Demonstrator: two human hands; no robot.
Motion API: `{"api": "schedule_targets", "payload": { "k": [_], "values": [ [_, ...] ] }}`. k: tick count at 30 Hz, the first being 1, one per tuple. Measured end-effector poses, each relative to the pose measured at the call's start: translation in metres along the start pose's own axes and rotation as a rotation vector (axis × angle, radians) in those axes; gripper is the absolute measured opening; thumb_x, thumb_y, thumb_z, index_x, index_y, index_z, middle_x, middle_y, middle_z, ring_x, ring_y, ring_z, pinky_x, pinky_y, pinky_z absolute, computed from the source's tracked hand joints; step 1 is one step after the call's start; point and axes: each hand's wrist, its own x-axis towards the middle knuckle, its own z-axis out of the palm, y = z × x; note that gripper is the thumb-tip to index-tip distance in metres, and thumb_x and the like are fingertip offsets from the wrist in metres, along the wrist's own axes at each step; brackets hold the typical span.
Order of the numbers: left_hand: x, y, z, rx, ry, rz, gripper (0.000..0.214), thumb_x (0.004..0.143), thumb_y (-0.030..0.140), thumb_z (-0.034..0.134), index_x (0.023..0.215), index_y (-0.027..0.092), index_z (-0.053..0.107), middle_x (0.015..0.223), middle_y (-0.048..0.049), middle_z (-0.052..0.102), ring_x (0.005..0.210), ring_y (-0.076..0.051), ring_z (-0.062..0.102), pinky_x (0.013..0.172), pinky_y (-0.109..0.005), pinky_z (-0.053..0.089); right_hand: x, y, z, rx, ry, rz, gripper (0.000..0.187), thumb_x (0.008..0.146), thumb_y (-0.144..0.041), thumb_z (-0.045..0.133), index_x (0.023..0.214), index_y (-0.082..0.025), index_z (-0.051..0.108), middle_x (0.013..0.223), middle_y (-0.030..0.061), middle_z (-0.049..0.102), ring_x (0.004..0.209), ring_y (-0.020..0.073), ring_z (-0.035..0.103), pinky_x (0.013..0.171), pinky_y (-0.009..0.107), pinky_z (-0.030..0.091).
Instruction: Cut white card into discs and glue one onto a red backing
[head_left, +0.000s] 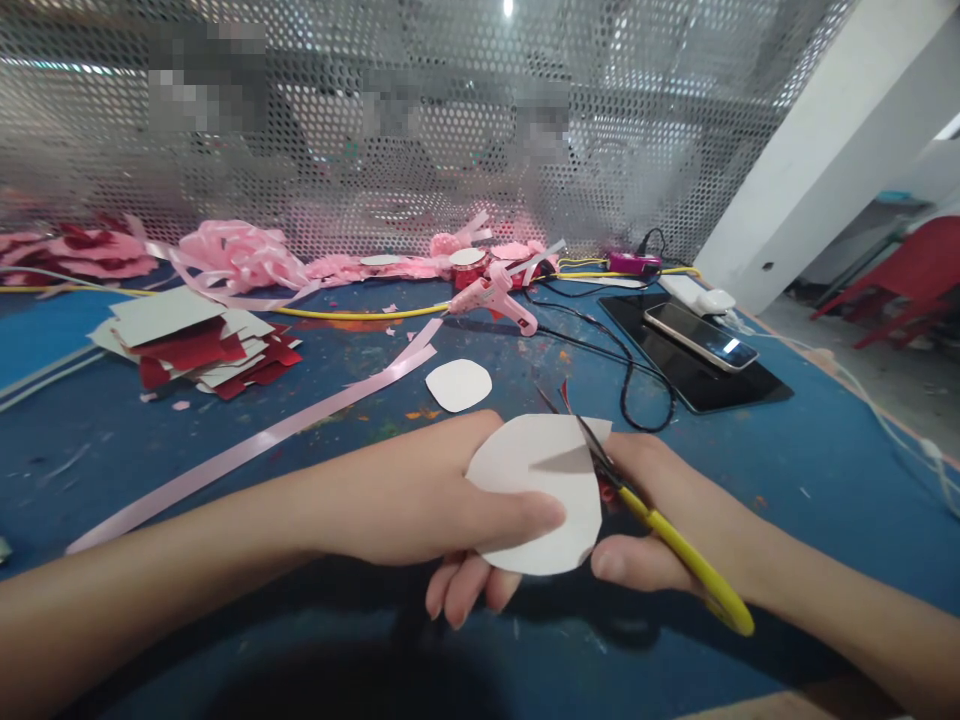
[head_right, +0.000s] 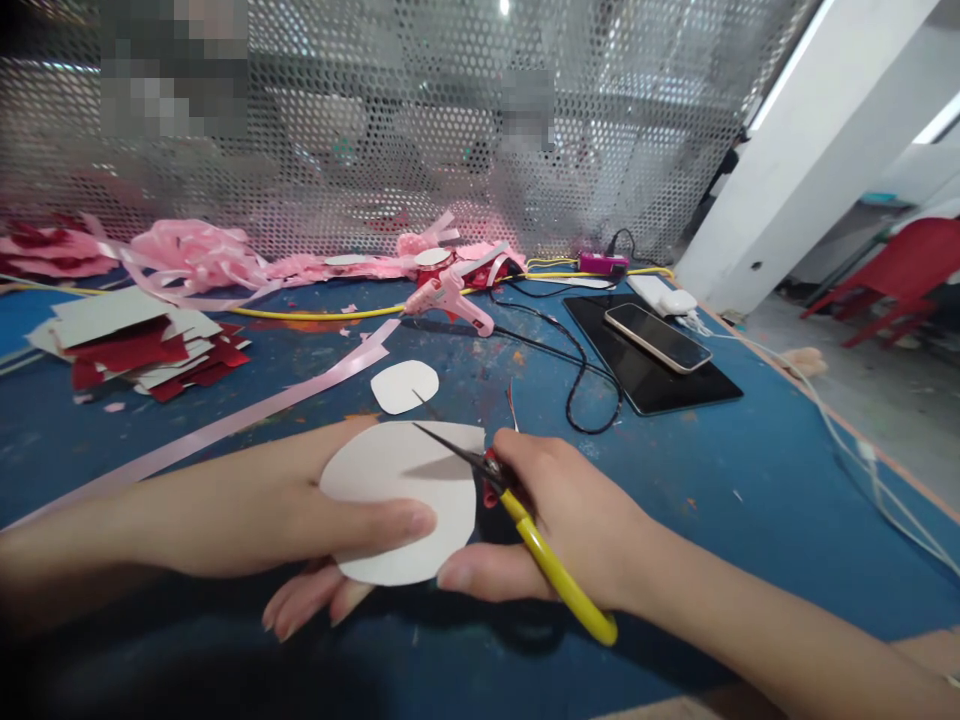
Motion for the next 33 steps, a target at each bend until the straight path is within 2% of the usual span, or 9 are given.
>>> {"api": "schedule_targets", "payload": {
  "k": [6,11,15,18,23,28,33],
  "values": [
    [0.000,-0.001,0.002,-0.072,0.076,-0.001,0.024,0.079,0.028,0.052,0.064,0.019,0.069,0.036,0.0008,0.055,0.032,-0.013,0.054,0.027,-0.016,0.034,0.000,0.000,0.003,0.027,0.026,0.024,0.063,0.071,-0.079,0.038,0.075,-0.017,0.052,0.060,0.0023,0.052,0.058,0.0171,0.049,0.051,0.027,0.038],
    [-0.002,-0.002,0.000,-0.118,0.119,0.024,0.020,0.073,0.026,0.060,0.055,0.020,0.066,0.033,0.0027,0.053,0.027,-0.012,0.048,0.027,-0.017,0.035,-0.001,0.001,0.004,0.033,0.016,0.050,0.068,0.069,-0.083,0.030,0.069,-0.018,0.050,0.057,0.0024,0.050,0.057,0.0162,0.046,0.051,0.027,0.037],
    [-0.002,-0.001,-0.005,-0.027,-0.011,-0.007,0.035,0.080,0.027,0.051,0.047,0.017,0.059,0.034,0.0003,0.053,0.025,-0.009,0.043,0.026,-0.016,0.032,-0.002,0.001,0.003,0.018,-0.009,0.065,0.067,0.071,-0.081,0.031,0.067,-0.017,0.050,0.060,0.0032,0.053,0.056,0.0145,0.045,0.049,0.026,0.036],
    [0.000,-0.005,-0.005,-0.014,-0.119,-0.014,0.036,0.083,0.026,0.047,0.049,0.016,0.053,0.037,0.0014,0.052,0.026,-0.008,0.043,0.028,-0.014,0.034,-0.002,0.000,0.004,0.012,0.005,0.038,0.066,0.069,-0.081,0.037,0.072,-0.017,0.052,0.064,0.0032,0.055,0.058,0.0145,0.046,0.050,0.025,0.036],
    [0.004,-0.014,-0.002,0.047,-0.132,-0.049,0.031,0.082,0.026,0.044,0.054,0.015,0.049,0.042,0.0023,0.051,0.028,-0.008,0.044,0.027,-0.014,0.035,-0.002,0.001,0.008,-0.006,-0.002,-0.004,0.062,0.066,-0.076,0.051,0.083,-0.017,0.052,0.072,0.0036,0.057,0.062,0.0158,0.048,0.055,0.026,0.039],
    [0.004,-0.004,-0.008,0.078,-0.259,-0.177,0.026,0.080,0.025,0.046,0.057,0.015,0.050,0.044,0.0016,0.052,0.032,-0.009,0.047,0.031,-0.016,0.039,-0.002,0.000,0.008,0.011,-0.042,0.010,0.064,0.068,-0.079,0.044,0.081,-0.016,0.053,0.072,0.0049,0.059,0.064,0.0172,0.051,0.057,0.027,0.040],
    [0.002,0.002,-0.011,0.080,-0.234,-0.205,0.019,0.079,0.025,0.048,0.063,0.015,0.053,0.045,0.0029,0.051,0.032,-0.009,0.046,0.032,-0.017,0.038,-0.002,-0.004,0.006,0.032,-0.091,0.022,0.069,0.068,-0.081,0.039,0.081,-0.015,0.055,0.070,0.0037,0.059,0.060,0.0150,0.049,0.054,0.025,0.038]
  ]
}}
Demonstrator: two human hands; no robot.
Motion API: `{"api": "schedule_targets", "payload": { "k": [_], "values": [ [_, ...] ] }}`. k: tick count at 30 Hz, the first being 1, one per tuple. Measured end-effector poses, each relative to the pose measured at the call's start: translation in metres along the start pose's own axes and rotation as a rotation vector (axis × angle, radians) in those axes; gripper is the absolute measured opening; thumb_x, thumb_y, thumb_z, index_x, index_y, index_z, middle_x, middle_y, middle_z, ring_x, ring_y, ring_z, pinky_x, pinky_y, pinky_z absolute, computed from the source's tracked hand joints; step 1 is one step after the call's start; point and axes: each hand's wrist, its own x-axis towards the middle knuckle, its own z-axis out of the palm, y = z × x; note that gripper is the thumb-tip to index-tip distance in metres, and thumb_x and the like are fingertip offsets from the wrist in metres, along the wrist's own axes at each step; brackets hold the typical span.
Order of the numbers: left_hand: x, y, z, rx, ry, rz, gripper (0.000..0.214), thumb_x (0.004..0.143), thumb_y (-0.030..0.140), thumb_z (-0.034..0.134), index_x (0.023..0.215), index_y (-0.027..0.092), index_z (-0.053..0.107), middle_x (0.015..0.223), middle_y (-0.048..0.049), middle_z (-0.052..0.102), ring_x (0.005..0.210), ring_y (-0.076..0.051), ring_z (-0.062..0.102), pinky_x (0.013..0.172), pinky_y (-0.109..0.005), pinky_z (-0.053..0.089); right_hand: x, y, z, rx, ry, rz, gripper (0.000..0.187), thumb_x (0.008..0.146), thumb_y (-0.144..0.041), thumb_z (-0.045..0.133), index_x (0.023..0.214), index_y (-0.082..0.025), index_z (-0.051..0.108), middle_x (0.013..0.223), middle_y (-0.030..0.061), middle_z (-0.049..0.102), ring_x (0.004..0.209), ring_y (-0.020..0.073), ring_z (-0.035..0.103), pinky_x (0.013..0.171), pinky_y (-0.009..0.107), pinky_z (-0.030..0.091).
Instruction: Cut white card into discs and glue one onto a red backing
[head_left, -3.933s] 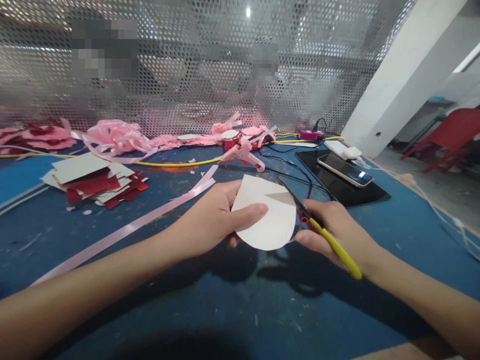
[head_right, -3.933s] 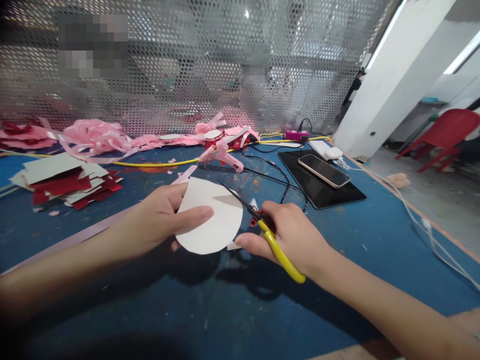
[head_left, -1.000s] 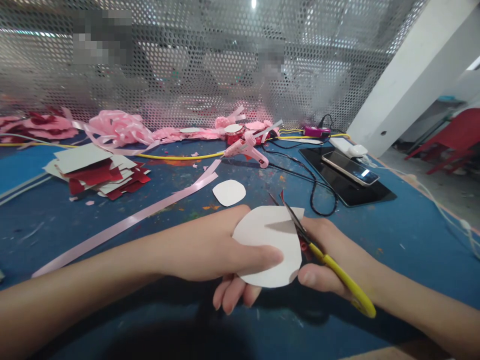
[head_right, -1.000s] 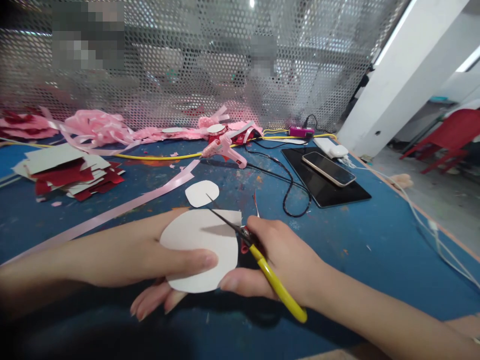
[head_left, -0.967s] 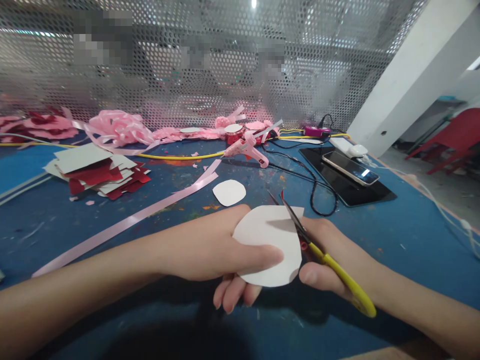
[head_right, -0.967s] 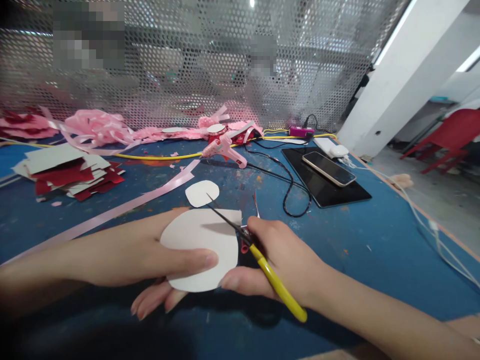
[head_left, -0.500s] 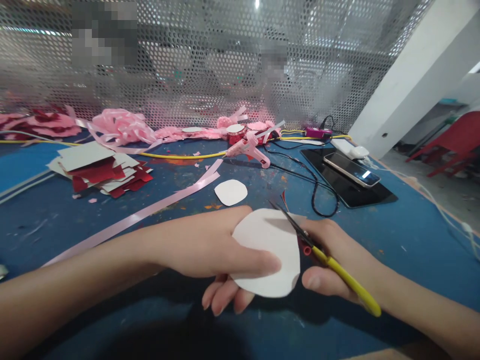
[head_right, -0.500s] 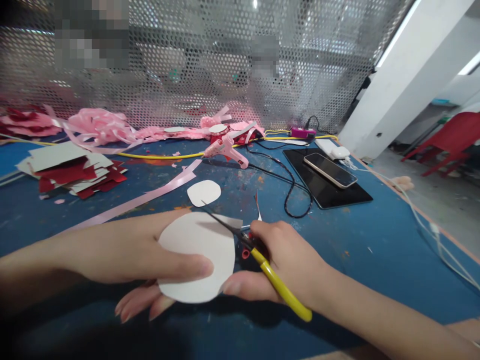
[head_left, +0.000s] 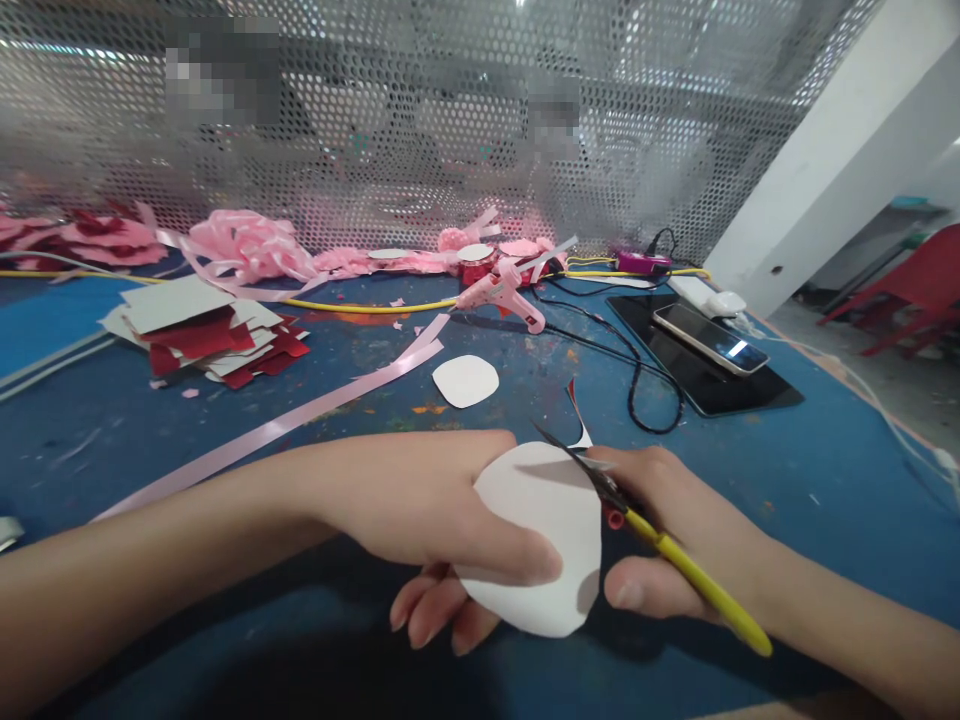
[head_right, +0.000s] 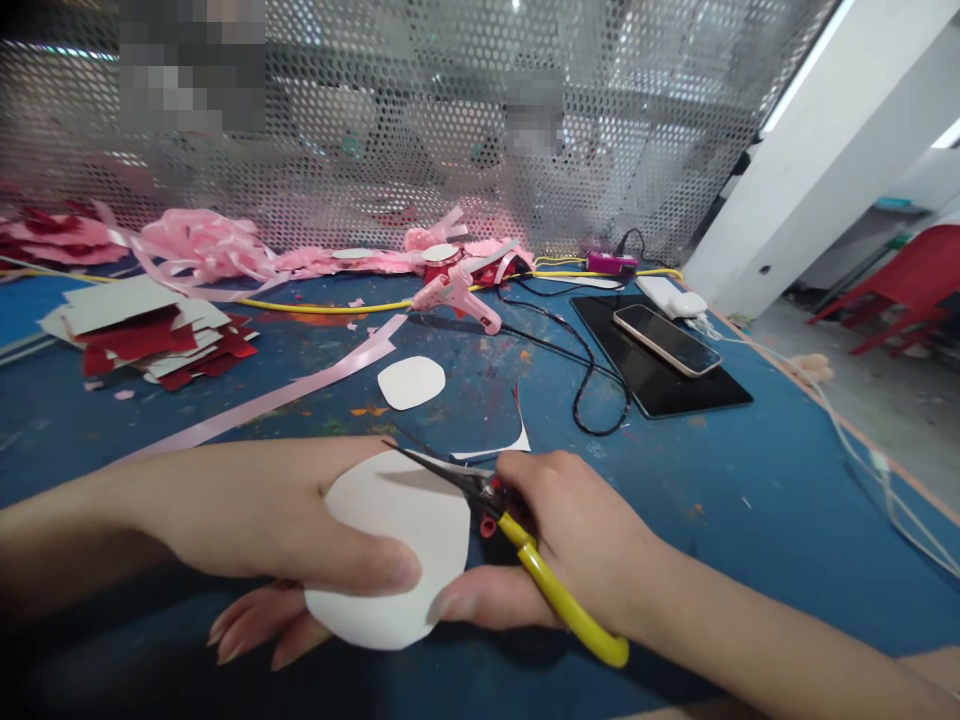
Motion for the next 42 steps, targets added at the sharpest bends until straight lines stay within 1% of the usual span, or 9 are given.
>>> {"api": "schedule_targets", "payload": {
  "k": [3,6,10,13,17,22,28,37,42],
  "values": [
    [0.000,-0.001,-0.002,0.026,-0.044,-0.016,0.025,0.080,0.025,0.047,0.057,0.015,0.051,0.043,0.0020,0.050,0.032,-0.009,0.045,0.032,-0.018,0.038,-0.001,-0.001,-0.001,-0.025,-0.012,0.030,0.069,0.068,-0.081,0.039,0.079,-0.015,0.055,0.065,0.0022,0.056,0.055,0.0131,0.046,0.051,0.025,0.035],
    [0.000,0.000,-0.003,0.041,-0.080,-0.028,0.027,0.079,0.021,0.047,0.053,0.016,0.050,0.041,0.0020,0.049,0.031,-0.010,0.045,0.031,-0.018,0.038,-0.001,-0.001,-0.001,-0.067,-0.002,0.042,0.068,0.065,-0.081,0.043,0.079,-0.016,0.056,0.064,0.0021,0.055,0.055,0.0137,0.045,0.050,0.025,0.034],
    [0.002,0.003,-0.001,0.025,-0.069,-0.064,0.023,0.074,0.012,0.048,0.051,0.016,0.049,0.042,0.0027,0.051,0.030,-0.009,0.045,0.029,-0.017,0.039,0.000,-0.001,0.001,-0.108,0.025,0.044,0.063,0.063,-0.077,0.051,0.082,-0.017,0.054,0.070,0.0045,0.057,0.061,0.0169,0.049,0.055,0.026,0.038],
    [0.002,0.004,0.001,0.048,-0.064,-0.082,0.023,0.070,0.008,0.048,0.049,0.016,0.048,0.041,0.0032,0.050,0.030,-0.009,0.045,0.029,-0.016,0.039,0.000,-0.001,0.001,-0.116,0.004,0.047,0.061,0.065,-0.074,0.053,0.084,-0.017,0.054,0.072,0.0050,0.058,0.061,0.0175,0.050,0.056,0.026,0.039],
    [0.001,0.004,0.001,0.081,-0.074,-0.107,0.024,0.070,0.008,0.046,0.047,0.016,0.047,0.042,0.0025,0.049,0.030,-0.008,0.044,0.029,-0.015,0.038,0.000,-0.001,0.002,-0.110,-0.036,0.038,0.061,0.065,-0.072,0.055,0.089,-0.016,0.055,0.075,0.0054,0.060,0.062,0.0175,0.051,0.057,0.026,0.039],
    [-0.002,0.006,0.002,0.121,-0.058,-0.120,0.023,0.071,0.012,0.043,0.049,0.017,0.047,0.042,0.0016,0.048,0.030,-0.009,0.042,0.029,-0.017,0.036,0.000,0.001,0.003,-0.118,-0.064,0.050,0.063,0.066,-0.077,0.048,0.084,-0.017,0.056,0.071,0.0045,0.059,0.059,0.0161,0.050,0.054,0.025,0.036],
    [-0.004,0.007,0.001,0.125,-0.089,-0.122,0.018,0.073,0.013,0.041,0.057,0.017,0.048,0.045,0.0026,0.048,0.032,-0.008,0.042,0.030,-0.015,0.036,-0.002,0.001,0.005,-0.130,-0.072,0.066,0.069,0.066,-0.083,0.039,0.078,-0.016,0.055,0.062,0.0020,0.053,0.053,0.0128,0.043,0.050,0.024,0.031],
    [-0.002,-0.002,-0.003,0.153,-0.081,-0.062,0.024,0.073,0.016,0.044,0.049,0.018,0.046,0.039,0.0026,0.046,0.028,-0.009,0.040,0.025,-0.015,0.033,-0.001,0.001,0.007,-0.164,-0.034,0.115,0.068,0.063,-0.086,0.034,0.065,-0.019,0.044,0.053,-0.0027,0.039,0.048,0.0093,0.025,0.046,0.025,0.020],
    [0.001,-0.005,-0.001,0.211,-0.069,-0.036,0.035,0.075,0.018,0.044,0.040,0.017,0.045,0.036,0.0011,0.045,0.027,-0.009,0.039,0.023,-0.015,0.031,-0.001,0.004,0.012,-0.196,0.025,0.165,0.067,0.061,-0.086,0.039,0.060,-0.019,0.043,0.050,-0.0032,0.035,0.048,0.0093,0.022,0.045,0.025,0.016]
  ]
}}
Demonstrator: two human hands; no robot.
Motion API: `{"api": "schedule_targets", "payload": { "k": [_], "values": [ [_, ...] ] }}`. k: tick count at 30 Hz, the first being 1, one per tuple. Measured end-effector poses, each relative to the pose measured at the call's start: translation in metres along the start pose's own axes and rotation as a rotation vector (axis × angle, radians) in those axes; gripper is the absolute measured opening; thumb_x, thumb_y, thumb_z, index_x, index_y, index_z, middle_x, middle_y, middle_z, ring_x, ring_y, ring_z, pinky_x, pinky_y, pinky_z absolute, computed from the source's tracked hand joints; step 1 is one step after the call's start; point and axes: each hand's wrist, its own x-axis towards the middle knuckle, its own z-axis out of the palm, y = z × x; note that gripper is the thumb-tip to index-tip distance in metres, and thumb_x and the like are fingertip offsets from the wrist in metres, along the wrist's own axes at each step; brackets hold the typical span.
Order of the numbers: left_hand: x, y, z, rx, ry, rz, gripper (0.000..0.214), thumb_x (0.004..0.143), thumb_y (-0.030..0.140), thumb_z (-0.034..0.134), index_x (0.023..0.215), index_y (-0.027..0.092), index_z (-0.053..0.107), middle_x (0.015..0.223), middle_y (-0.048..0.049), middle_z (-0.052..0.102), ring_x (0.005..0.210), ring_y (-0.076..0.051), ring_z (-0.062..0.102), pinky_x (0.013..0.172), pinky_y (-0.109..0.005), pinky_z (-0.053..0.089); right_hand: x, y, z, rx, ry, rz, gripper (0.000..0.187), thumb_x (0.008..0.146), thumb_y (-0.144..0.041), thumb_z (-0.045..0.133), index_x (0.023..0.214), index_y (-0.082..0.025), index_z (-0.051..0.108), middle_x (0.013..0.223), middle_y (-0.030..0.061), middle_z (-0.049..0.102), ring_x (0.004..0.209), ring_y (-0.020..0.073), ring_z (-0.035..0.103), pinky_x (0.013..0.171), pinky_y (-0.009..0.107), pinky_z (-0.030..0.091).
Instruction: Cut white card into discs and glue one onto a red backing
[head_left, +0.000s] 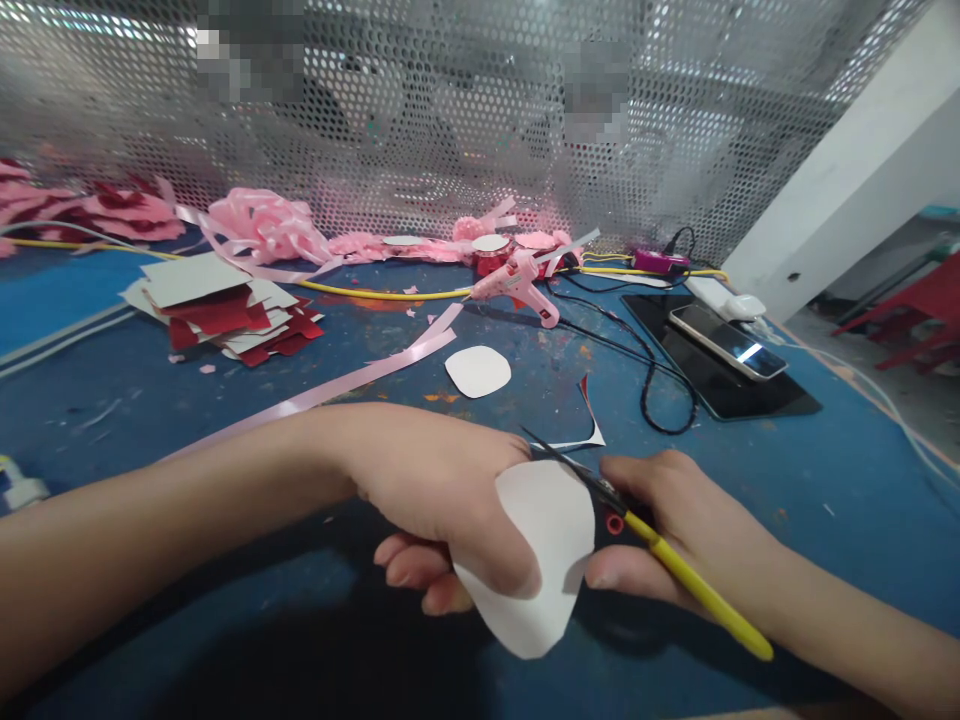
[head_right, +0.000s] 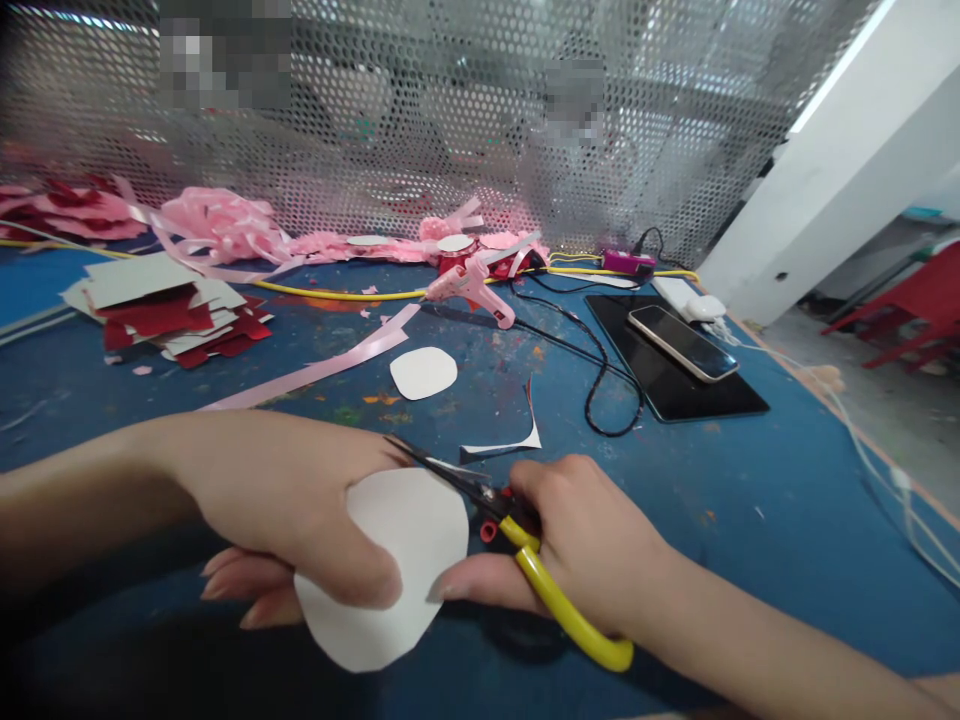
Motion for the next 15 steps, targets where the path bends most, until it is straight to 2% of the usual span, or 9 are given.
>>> {"api": "schedule_targets", "payload": {
  "k": [2,4,6,8,10,12,13,15],
  "values": [
    [-0.002,0.001,0.001,0.014,0.002,-0.021,0.038,0.076,0.017,0.044,0.038,0.017,0.044,0.035,0.0009,0.044,0.027,-0.008,0.038,0.025,-0.015,0.031,0.001,0.002,-0.003,0.023,0.023,-0.025,0.064,0.063,-0.083,0.041,0.059,-0.019,0.042,0.050,-0.0034,0.035,0.048,0.0094,0.023,0.045,0.025,0.017],
    [-0.007,0.001,-0.004,0.032,0.072,-0.054,0.040,0.078,0.020,0.045,0.037,0.016,0.046,0.033,0.0005,0.045,0.026,-0.008,0.038,0.027,-0.016,0.033,0.005,0.008,-0.009,0.066,0.090,-0.060,0.060,0.068,-0.079,0.043,0.059,-0.020,0.040,0.050,-0.0038,0.034,0.048,0.0095,0.023,0.044,0.025,0.018],
    [-0.014,-0.005,-0.017,0.054,0.183,-0.078,0.040,0.078,0.028,0.050,0.040,0.016,0.051,0.034,-0.0005,0.049,0.026,-0.008,0.039,0.028,-0.017,0.033,0.011,0.019,-0.016,0.104,0.209,-0.059,0.056,0.073,-0.073,0.043,0.057,-0.020,0.038,0.049,-0.0038,0.034,0.048,0.0096,0.026,0.044,0.025,0.019],
    [-0.022,-0.016,-0.039,0.088,0.282,-0.104,0.036,0.075,0.037,0.058,0.046,0.016,0.056,0.037,-0.0012,0.053,0.027,-0.009,0.040,0.027,-0.018,0.030,0.019,0.033,-0.022,0.198,0.324,0.000,0.054,0.078,-0.069,0.041,0.055,-0.020,0.036,0.048,-0.0033,0.034,0.046,0.0100,0.030,0.043,0.025,0.022],
    [-0.027,-0.031,-0.064,0.148,0.420,-0.143,0.036,0.072,0.043,0.063,0.050,0.016,0.055,0.036,0.0001,0.050,0.026,-0.008,0.038,0.027,-0.019,0.022,0.028,0.047,-0.024,0.390,0.369,0.071,0.054,0.082,-0.066,0.037,0.053,-0.021,0.035,0.046,-0.0030,0.035,0.043,0.0103,0.033,0.041,0.025,0.025],
    [-0.029,-0.046,-0.085,0.235,0.594,-0.155,0.037,0.073,0.048,0.062,0.054,0.017,0.054,0.037,0.0015,0.048,0.027,-0.007,0.036,0.030,-0.020,0.021,0.037,0.059,-0.023,0.586,0.367,0.107,0.055,0.083,-0.066,0.035,0.052,-0.021,0.036,0.044,-0.0030,0.035,0.038,0.0098,0.032,0.039,0.025,0.025],
    [-0.028,-0.051,-0.091,0.294,0.677,-0.139,0.038,0.074,0.050,0.060,0.056,0.017,0.054,0.037,0.0014,0.047,0.029,-0.008,0.038,0.032,-0.020,0.022,0.041,0.064,-0.023,0.656,0.360,0.111,0.055,0.082,-0.066,0.036,0.051,-0.021,0.037,0.043,-0.0031,0.035,0.037,0.0095,0.032,0.038,0.025,0.024],
    [-0.026,-0.054,-0.094,0.429,0.917,-0.121,0.037,0.075,0.053,0.058,0.066,0.017,0.057,0.044,-0.0005,0.051,0.039,-0.011,0.047,0.039,-0.021,0.027,0.047,0.069,-0.022,0.768,0.342,0.119,0.056,0.082,-0.066,0.037,0.050,-0.021,0.038,0.041,-0.0027,0.035,0.036,0.0090,0.031,0.037,0.025,0.022]
  ]
}}
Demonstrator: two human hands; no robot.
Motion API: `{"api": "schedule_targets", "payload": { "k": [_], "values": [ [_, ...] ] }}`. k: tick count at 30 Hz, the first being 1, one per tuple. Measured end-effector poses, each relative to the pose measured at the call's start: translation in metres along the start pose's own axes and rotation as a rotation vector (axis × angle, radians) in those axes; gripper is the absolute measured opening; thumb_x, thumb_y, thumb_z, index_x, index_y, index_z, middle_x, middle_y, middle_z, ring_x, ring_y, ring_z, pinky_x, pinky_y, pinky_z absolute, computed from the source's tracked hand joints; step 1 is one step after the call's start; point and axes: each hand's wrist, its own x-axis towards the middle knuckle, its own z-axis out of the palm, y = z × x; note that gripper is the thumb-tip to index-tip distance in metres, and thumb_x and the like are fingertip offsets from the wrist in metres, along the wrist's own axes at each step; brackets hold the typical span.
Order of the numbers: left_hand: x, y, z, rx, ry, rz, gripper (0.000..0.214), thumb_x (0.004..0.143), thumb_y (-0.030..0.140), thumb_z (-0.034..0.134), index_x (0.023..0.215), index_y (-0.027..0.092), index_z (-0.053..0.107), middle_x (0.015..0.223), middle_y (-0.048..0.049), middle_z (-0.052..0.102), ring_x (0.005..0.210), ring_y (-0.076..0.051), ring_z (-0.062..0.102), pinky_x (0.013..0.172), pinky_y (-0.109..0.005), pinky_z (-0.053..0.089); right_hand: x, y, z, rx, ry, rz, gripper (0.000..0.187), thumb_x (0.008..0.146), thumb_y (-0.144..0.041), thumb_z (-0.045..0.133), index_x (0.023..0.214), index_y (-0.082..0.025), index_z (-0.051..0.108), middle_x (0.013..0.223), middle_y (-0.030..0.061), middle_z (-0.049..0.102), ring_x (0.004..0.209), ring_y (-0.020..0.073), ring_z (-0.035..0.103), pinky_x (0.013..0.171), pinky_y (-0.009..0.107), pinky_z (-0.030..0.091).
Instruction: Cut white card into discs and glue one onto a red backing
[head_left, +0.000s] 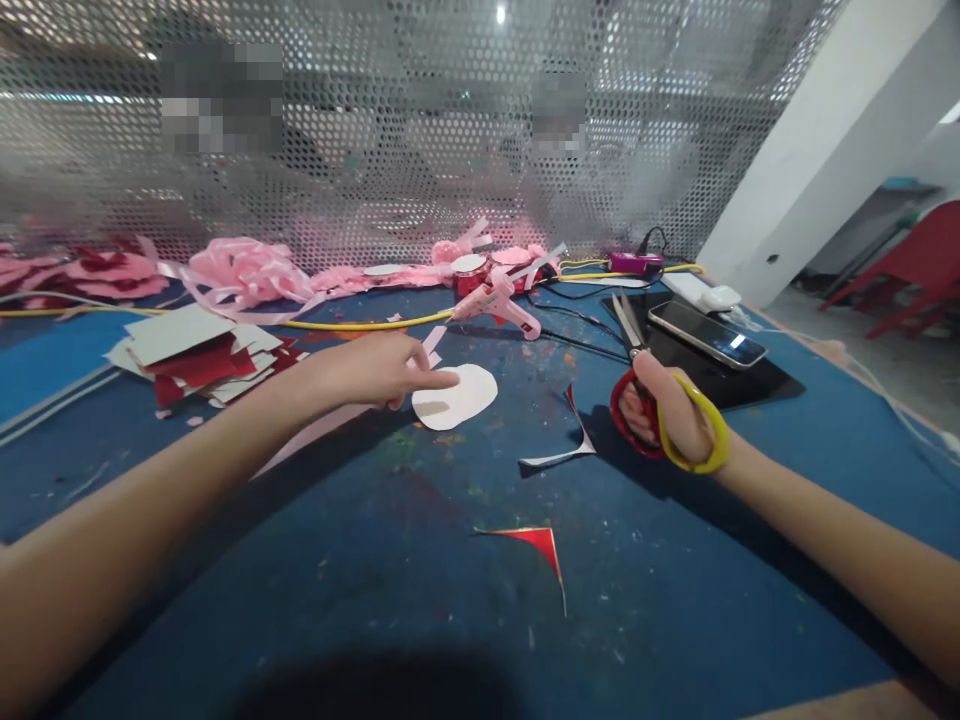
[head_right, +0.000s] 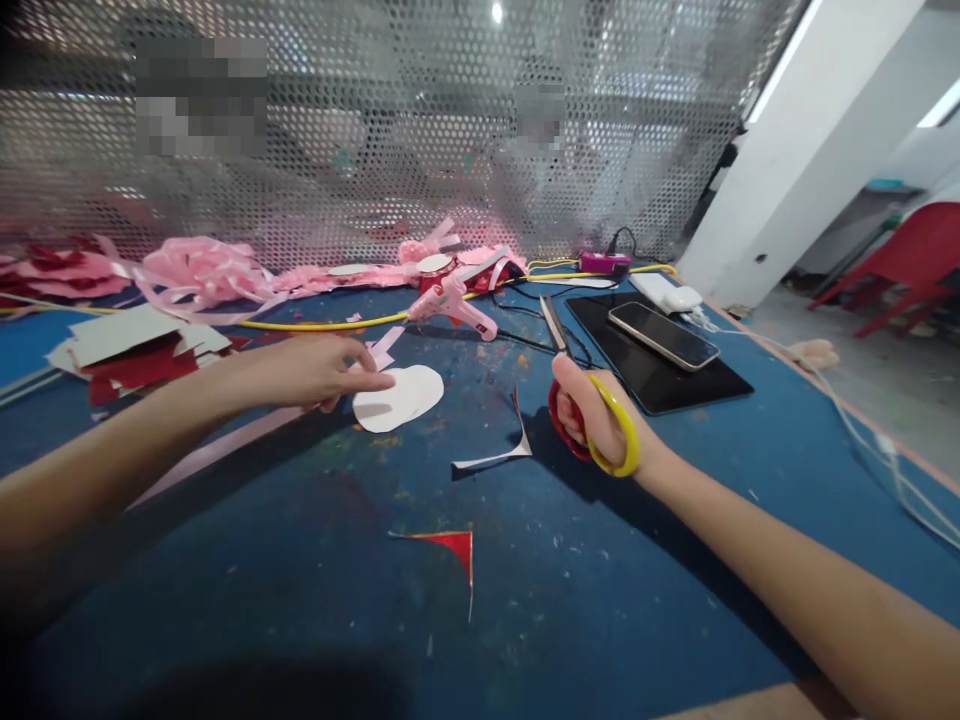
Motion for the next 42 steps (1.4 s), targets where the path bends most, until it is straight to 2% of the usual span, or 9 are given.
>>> {"api": "schedule_targets", "payload": {
  "k": [2,4,6,9,15,23,32,38,42],
  "values": [
    [-0.006,0.010,0.007,0.149,0.282,-0.006,0.041,0.074,0.056,0.058,0.081,0.016,0.060,0.063,-0.0054,0.059,0.065,-0.019,0.059,0.052,-0.023,0.038,0.004,-0.001,0.000,0.109,-0.009,0.055,0.057,0.081,-0.066,0.038,0.048,-0.020,0.039,0.040,-0.0024,0.034,0.036,0.0085,0.030,0.037,0.024,0.021],
    [-0.015,0.028,0.019,0.280,0.398,0.078,0.049,0.076,0.057,0.054,0.098,0.013,0.061,0.092,-0.0103,0.061,0.096,-0.028,0.056,0.078,-0.032,0.042,0.006,-0.004,0.000,0.218,-0.009,0.123,0.058,0.081,-0.067,0.039,0.047,-0.020,0.038,0.040,-0.0026,0.033,0.035,0.0078,0.029,0.036,0.024,0.018],
    [-0.025,0.045,0.033,0.287,0.238,0.268,0.058,0.074,0.058,0.055,0.113,0.016,0.058,0.117,-0.0098,0.053,0.113,-0.030,0.047,0.095,-0.039,0.035,0.008,-0.009,-0.001,0.284,-0.004,0.188,0.060,0.080,-0.069,0.038,0.046,-0.019,0.036,0.039,-0.0030,0.032,0.035,0.0071,0.027,0.036,0.023,0.016],
    [-0.032,0.057,0.055,0.208,-0.075,0.493,0.074,0.067,0.056,0.066,0.130,0.023,0.046,0.141,-0.0105,0.037,0.126,-0.029,0.038,0.101,-0.041,0.033,0.009,-0.013,-0.003,0.330,0.002,0.245,0.061,0.079,-0.070,0.037,0.045,-0.019,0.035,0.038,-0.0035,0.031,0.033,0.0062,0.025,0.035,0.023,0.013],
    [-0.024,0.054,0.077,0.146,-0.201,0.687,0.036,0.084,0.036,0.056,0.116,0.020,0.057,0.121,-0.0108,0.057,0.119,-0.023,0.045,0.101,-0.038,0.035,0.012,-0.010,-0.008,0.381,-0.015,0.247,0.062,0.078,-0.072,0.035,0.047,-0.019,0.037,0.039,-0.0035,0.033,0.033,0.0064,0.029,0.036,0.022,0.017],
    [-0.026,0.064,0.082,0.063,-0.222,0.564,0.020,0.090,0.027,0.047,0.080,0.019,0.063,0.095,-0.0061,0.059,0.093,-0.017,0.051,0.083,-0.029,0.041,0.014,-0.008,-0.012,0.389,-0.063,0.274,0.061,0.079,-0.071,0.036,0.047,-0.019,0.036,0.038,-0.0041,0.034,0.032,0.0060,0.028,0.034,0.021,0.019],
    [-0.029,0.059,0.085,0.091,-0.202,0.493,0.018,0.089,0.033,0.049,0.101,0.021,0.057,0.097,-0.0044,0.058,0.089,-0.017,0.051,0.074,-0.026,0.039,0.015,-0.007,-0.012,0.353,-0.097,0.275,0.060,0.080,-0.071,0.032,0.049,-0.020,0.035,0.038,-0.0045,0.033,0.033,0.0059,0.029,0.034,0.020,0.021],
    [-0.031,0.066,0.086,0.186,-0.286,0.317,0.020,0.089,0.031,0.045,0.078,0.019,0.057,0.083,-0.0024,0.058,0.073,-0.016,0.052,0.061,-0.025,0.037,0.015,-0.009,-0.011,0.328,-0.101,0.250,0.063,0.079,-0.073,0.030,0.047,-0.019,0.036,0.039,-0.0048,0.033,0.033,0.0054,0.029,0.033,0.020,0.020],
    [-0.035,0.060,0.073,0.212,-0.268,0.243,0.023,0.091,0.031,0.040,0.077,0.020,0.055,0.082,-0.0021,0.057,0.068,-0.015,0.050,0.059,-0.025,0.036,0.016,-0.009,-0.012,0.313,-0.116,0.254,0.062,0.082,-0.069,0.031,0.047,-0.019,0.037,0.038,-0.0043,0.034,0.032,0.0059,0.032,0.033,0.020,0.023]
  ]
}}
